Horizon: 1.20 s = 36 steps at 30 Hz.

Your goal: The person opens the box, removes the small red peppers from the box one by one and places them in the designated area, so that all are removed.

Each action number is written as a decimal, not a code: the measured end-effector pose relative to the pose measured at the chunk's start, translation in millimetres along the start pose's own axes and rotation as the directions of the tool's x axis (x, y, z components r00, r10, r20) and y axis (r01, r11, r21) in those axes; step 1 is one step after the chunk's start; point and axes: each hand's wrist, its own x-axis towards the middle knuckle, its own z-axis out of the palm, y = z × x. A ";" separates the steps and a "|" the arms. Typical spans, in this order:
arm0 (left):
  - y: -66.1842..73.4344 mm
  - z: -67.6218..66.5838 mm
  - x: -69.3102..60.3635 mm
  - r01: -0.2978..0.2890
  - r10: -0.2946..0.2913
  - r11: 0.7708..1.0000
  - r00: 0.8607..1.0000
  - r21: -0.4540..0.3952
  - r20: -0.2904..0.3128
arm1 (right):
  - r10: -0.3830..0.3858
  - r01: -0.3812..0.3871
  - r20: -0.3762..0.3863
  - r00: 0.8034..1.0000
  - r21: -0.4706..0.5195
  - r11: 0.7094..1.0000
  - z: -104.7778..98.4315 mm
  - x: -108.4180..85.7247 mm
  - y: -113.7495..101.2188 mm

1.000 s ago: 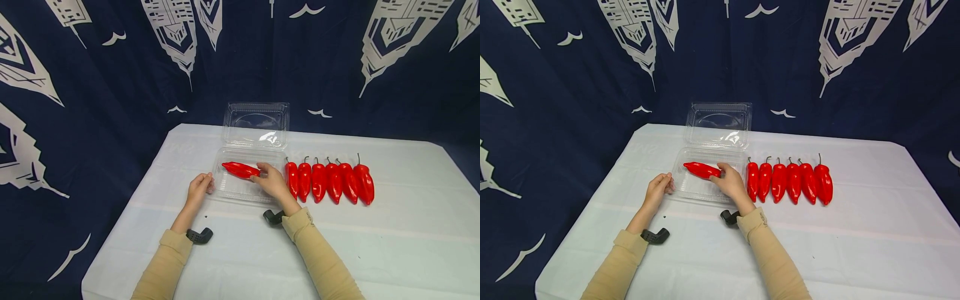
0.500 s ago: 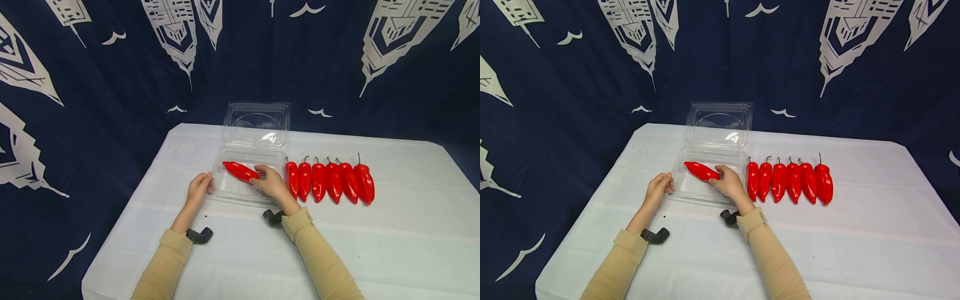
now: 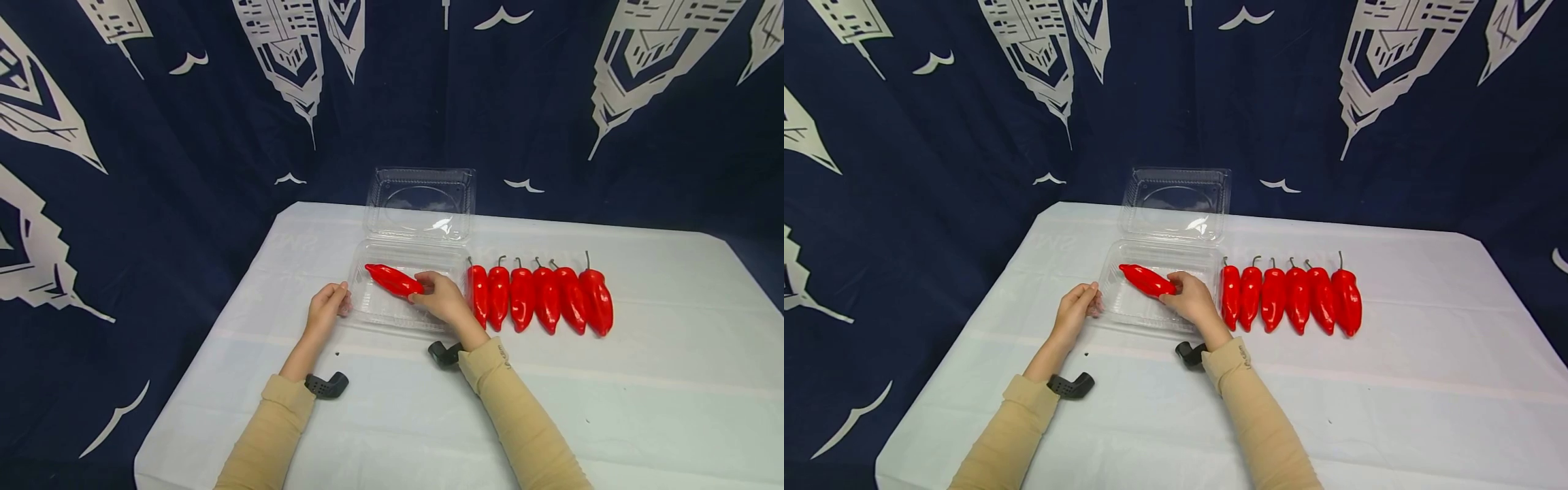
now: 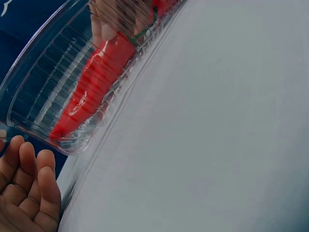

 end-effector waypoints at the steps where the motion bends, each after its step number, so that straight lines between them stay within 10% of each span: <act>1: -0.2 0.3 -0.1 -0.001 0.001 1.000 1.000 -0.001 -0.001 | 0.001 -0.001 0.000 1.000 0.004 1.000 0.1 0.2 0.2; 36: -3.0 1.6 -0.7 -0.045 0.045 0.999 0.998 -0.001 -0.035 | -0.073 0.112 -0.176 0.982 0.219 0.969 -9.7 -3.1 -4.1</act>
